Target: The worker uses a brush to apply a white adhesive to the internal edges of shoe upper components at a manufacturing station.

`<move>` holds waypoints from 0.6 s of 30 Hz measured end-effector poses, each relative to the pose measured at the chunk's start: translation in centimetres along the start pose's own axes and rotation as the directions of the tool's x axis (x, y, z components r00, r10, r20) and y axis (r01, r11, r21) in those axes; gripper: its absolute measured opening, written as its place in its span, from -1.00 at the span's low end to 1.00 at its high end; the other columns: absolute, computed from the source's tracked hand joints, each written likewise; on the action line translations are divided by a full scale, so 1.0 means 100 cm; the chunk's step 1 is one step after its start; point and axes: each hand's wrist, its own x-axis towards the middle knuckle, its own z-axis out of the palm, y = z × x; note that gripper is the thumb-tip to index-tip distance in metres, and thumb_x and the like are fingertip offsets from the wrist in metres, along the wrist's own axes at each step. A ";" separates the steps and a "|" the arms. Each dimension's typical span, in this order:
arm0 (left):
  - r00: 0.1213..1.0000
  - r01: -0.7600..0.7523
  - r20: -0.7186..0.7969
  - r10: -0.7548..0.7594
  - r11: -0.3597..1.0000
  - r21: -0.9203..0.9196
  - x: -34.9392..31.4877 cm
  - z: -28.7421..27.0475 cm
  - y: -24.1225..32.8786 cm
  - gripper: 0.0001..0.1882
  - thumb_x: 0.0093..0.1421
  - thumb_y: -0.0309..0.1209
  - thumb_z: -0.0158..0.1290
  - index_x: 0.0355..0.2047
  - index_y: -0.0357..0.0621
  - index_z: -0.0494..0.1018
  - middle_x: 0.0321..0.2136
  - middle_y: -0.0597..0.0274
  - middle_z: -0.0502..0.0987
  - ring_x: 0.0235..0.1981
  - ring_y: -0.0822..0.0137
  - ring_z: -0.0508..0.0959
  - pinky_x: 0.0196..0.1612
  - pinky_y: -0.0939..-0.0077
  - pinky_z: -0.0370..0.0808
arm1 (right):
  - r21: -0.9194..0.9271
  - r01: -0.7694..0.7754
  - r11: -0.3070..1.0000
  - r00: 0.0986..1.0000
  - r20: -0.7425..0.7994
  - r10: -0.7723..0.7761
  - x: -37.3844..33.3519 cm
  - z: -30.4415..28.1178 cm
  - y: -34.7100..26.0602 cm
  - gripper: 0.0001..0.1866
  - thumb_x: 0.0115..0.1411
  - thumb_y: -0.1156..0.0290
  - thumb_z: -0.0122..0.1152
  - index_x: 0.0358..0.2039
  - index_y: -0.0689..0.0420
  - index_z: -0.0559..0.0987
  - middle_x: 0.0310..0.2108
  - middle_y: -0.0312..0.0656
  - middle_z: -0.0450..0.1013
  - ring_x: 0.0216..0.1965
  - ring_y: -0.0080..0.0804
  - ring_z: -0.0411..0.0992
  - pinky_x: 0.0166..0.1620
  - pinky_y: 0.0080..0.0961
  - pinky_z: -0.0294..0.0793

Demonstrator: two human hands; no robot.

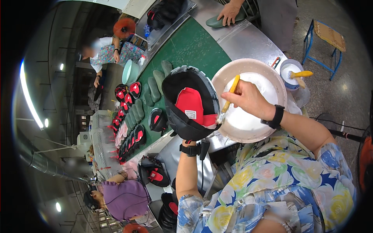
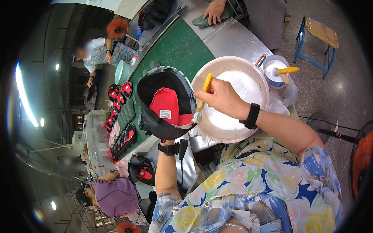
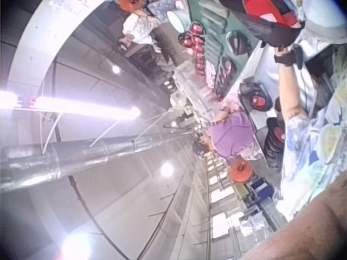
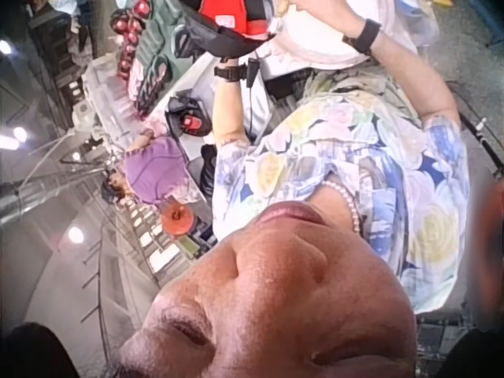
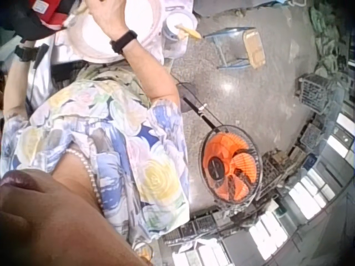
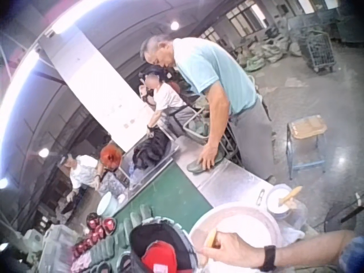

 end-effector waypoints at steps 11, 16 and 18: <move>0.991 -0.132 0.019 0.131 0.991 0.025 -0.006 -0.041 0.017 -0.52 0.22 -0.28 0.02 0.05 -0.38 0.46 -0.05 -0.02 0.60 -0.06 0.19 0.61 0.03 0.33 0.55 | -0.101 0.446 0.889 0.894 0.098 -0.437 -0.001 -0.037 -0.032 -0.79 0.18 0.50 0.35 -0.18 0.14 0.52 -0.24 -0.23 0.56 -0.19 -0.44 0.52 -0.06 -0.50 0.48; 0.898 0.441 0.260 -0.356 0.730 -0.523 -0.042 -0.025 -0.040 -0.52 0.39 -0.26 -0.03 0.22 -0.26 0.28 0.06 0.00 0.51 0.00 0.20 0.56 0.10 0.26 0.53 | -0.018 0.732 0.681 0.660 0.266 -0.703 0.002 -0.018 -0.050 -0.77 0.14 0.50 0.39 -0.20 0.12 0.54 -0.19 -0.18 0.58 -0.16 -0.32 0.55 -0.07 -0.44 0.51; 0.962 0.208 -0.062 -0.267 0.858 -0.469 -0.056 -0.008 -0.067 -0.51 0.44 -0.24 -0.12 0.30 -0.14 0.21 0.24 0.04 0.32 0.16 0.17 0.43 0.20 0.28 0.44 | 0.010 0.877 0.480 0.456 0.301 -0.838 0.003 0.005 -0.058 -0.78 0.12 0.48 0.40 -0.23 0.12 0.56 -0.20 -0.21 0.57 -0.16 -0.28 0.54 -0.07 -0.40 0.51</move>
